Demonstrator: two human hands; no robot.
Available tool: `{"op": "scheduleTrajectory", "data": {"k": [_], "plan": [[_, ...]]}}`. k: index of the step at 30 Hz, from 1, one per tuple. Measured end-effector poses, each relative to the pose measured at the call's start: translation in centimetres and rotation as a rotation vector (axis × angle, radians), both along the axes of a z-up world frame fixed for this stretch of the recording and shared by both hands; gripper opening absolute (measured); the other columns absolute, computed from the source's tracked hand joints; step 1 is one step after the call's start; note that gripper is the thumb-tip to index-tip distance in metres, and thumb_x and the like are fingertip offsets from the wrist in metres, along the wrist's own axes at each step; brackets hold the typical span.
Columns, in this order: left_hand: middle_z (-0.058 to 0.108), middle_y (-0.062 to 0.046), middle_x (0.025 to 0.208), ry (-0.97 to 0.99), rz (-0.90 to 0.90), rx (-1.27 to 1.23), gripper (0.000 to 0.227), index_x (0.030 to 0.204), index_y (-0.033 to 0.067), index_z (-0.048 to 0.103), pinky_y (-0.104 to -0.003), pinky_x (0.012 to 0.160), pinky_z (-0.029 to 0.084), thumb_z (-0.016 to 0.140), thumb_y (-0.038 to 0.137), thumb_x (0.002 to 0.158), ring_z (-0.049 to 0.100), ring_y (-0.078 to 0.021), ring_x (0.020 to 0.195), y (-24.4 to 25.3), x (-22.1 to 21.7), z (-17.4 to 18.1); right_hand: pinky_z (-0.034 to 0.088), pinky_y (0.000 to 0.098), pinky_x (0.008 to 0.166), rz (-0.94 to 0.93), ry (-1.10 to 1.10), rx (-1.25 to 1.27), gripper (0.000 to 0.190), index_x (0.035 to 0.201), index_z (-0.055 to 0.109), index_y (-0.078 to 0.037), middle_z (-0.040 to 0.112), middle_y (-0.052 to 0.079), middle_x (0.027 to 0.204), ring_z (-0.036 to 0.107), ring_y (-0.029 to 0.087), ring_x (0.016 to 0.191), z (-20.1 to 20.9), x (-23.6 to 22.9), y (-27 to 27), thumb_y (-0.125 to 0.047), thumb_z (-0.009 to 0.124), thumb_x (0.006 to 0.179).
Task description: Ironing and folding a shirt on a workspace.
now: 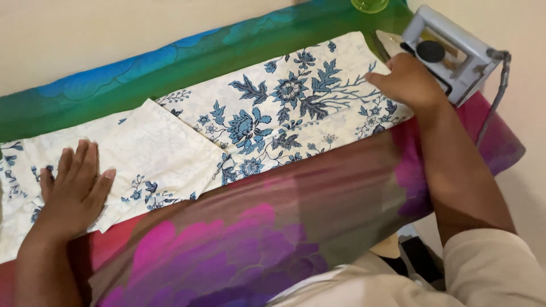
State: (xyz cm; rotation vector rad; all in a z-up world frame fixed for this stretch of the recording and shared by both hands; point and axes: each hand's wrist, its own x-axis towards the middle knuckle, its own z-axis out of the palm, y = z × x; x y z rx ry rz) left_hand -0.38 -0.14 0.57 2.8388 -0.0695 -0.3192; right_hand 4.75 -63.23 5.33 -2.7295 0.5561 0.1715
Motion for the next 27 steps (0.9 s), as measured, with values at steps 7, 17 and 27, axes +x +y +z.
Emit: {"op": "scheduleTrajectory", "data": {"k": [7,17,27], "plan": [[0.004,0.003,0.175,-0.011,0.017,-0.006,0.077,0.165,0.0243,0.013,-0.055,0.121,-0.012,0.025,0.057,0.097,-0.003,-0.0224,0.161,-0.1,-0.1,0.0,0.045,0.0458,0.091,-0.062,0.153,0.038,0.082,0.139,0.056,0.007,0.057,0.023,0.142,0.061,0.042,0.119,2.4,-0.5,1.8,-0.061,0.06,0.093],[0.002,0.004,0.175,0.009,0.018,0.001,0.077,0.165,0.0257,0.011,-0.054,0.122,-0.011,0.024,0.058,0.097,-0.005,-0.0209,0.161,-0.1,-0.1,0.2,0.044,0.0472,0.084,-0.053,-0.055,0.095,0.056,0.126,0.063,-0.002,0.066,0.016,0.124,0.063,0.035,0.106,0.3,0.0,0.7,-0.047,0.066,0.093],[0.002,0.006,0.175,0.001,0.016,0.022,0.078,0.165,0.026,0.012,-0.054,0.122,-0.011,0.024,0.059,0.096,-0.005,-0.0209,0.161,0.1,0.2,-0.2,0.043,0.041,0.071,-0.2,0.008,0.281,0.048,0.101,0.07,-0.005,0.072,0.007,0.099,0.066,0.026,0.084,2.4,-0.4,2.1,-0.053,0.066,0.099]]}}
